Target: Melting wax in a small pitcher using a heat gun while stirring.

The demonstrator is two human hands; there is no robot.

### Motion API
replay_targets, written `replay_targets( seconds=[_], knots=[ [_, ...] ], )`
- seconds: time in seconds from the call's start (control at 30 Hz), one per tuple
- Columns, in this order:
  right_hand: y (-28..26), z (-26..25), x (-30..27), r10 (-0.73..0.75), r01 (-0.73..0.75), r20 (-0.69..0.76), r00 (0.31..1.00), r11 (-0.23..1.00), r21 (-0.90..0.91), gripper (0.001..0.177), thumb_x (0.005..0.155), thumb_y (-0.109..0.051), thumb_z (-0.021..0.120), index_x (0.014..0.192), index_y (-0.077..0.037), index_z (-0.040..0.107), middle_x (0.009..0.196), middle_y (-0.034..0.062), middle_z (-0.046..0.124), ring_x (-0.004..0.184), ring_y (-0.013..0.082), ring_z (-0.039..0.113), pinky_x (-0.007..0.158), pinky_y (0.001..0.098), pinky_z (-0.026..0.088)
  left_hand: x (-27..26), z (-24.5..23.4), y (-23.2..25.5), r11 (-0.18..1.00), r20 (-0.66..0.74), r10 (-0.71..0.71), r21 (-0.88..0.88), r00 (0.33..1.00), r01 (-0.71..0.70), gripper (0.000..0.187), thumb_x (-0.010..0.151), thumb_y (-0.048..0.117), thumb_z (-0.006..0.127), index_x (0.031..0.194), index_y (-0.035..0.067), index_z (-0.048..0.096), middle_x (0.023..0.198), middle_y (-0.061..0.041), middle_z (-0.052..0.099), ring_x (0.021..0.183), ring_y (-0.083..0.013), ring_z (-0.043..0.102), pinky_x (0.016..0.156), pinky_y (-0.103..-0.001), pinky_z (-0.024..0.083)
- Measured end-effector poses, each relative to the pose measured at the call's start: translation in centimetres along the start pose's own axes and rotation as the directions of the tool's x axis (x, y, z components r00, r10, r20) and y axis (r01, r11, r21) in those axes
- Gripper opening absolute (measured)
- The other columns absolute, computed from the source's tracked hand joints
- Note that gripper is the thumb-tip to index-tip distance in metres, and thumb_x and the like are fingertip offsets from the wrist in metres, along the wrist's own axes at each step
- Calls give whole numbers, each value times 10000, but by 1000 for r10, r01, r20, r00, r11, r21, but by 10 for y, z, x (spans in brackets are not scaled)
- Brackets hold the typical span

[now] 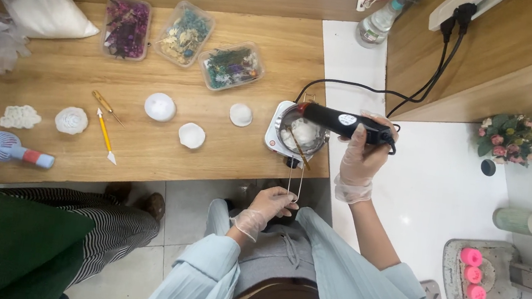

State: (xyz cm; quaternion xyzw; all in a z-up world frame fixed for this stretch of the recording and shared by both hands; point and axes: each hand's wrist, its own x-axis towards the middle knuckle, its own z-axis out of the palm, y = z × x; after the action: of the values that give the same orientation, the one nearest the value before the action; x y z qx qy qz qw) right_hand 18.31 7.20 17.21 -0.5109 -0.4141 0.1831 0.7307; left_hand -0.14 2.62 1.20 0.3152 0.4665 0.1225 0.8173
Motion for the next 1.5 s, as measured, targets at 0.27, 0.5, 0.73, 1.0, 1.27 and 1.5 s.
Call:
replay_targets(
  seconds=[0.27, 0.5, 0.73, 1.0, 1.27, 1.5],
  knots=[
    [-4, -1, -9, -29, 33, 42, 999, 995, -97, 413, 1073, -227, 673, 1354, -48, 428, 1332, 143, 567, 1106, 175, 648, 822, 297, 653, 9, 1, -7, 1000, 37, 3, -9, 999, -2, 232, 969, 217, 667, 1102, 32, 709, 941, -78, 778, 738, -107, 694, 673, -242, 544],
    [0, -9, -2, -158, 176, 92, 983, 956, -233, 441, 1066, -237, 691, 1359, -29, 436, 1334, 146, 577, 1126, 195, 633, 915, 310, 597, 7, 5, -7, 1000, 25, -11, -13, 1000, 12, 248, 976, 215, 662, 1127, 26, 716, 954, -96, 774, 746, -132, 659, 700, -257, 549],
    [-25, -26, 12, -189, 261, 211, 959, 878, -401, 400, 1039, -229, 727, 1296, -14, 508, 1262, 144, 617, 1139, 202, 639, 1031, 325, 541, 23, 8, -5, 999, 18, 36, -27, 999, -35, 251, 986, 233, 640, 1103, 18, 697, 971, -100, 775, 828, -137, 724, 738, -263, 583],
    [-42, -29, 12, -108, 217, 272, 956, 884, -413, 401, 1009, -220, 774, 1265, -30, 531, 1232, 118, 640, 1093, 175, 644, 992, 304, 547, 32, 17, -4, 993, -43, 85, -80, 995, -88, 195, 959, 179, 655, 1042, 8, 699, 962, -64, 741, 877, -144, 748, 729, -286, 598],
    [-41, -24, 14, -121, 249, 305, 945, 871, -424, 414, 1020, -242, 770, 1280, -35, 521, 1253, 123, 638, 1136, 189, 649, 1020, 309, 550, 20, 16, 0, 994, -40, 77, -73, 996, -80, 213, 972, 187, 647, 1044, -5, 704, 942, -73, 742, 877, -146, 742, 734, -271, 596],
    [-44, -21, 12, -95, 236, 317, 944, 865, -444, 427, 1022, -249, 770, 1289, -37, 513, 1253, 123, 624, 1144, 191, 645, 1012, 316, 559, 0, 20, 15, 1000, -38, 18, -18, 999, -19, 229, 981, 222, 634, 1084, 32, 708, 952, -80, 763, 835, -141, 725, 763, -259, 585]
  ],
)
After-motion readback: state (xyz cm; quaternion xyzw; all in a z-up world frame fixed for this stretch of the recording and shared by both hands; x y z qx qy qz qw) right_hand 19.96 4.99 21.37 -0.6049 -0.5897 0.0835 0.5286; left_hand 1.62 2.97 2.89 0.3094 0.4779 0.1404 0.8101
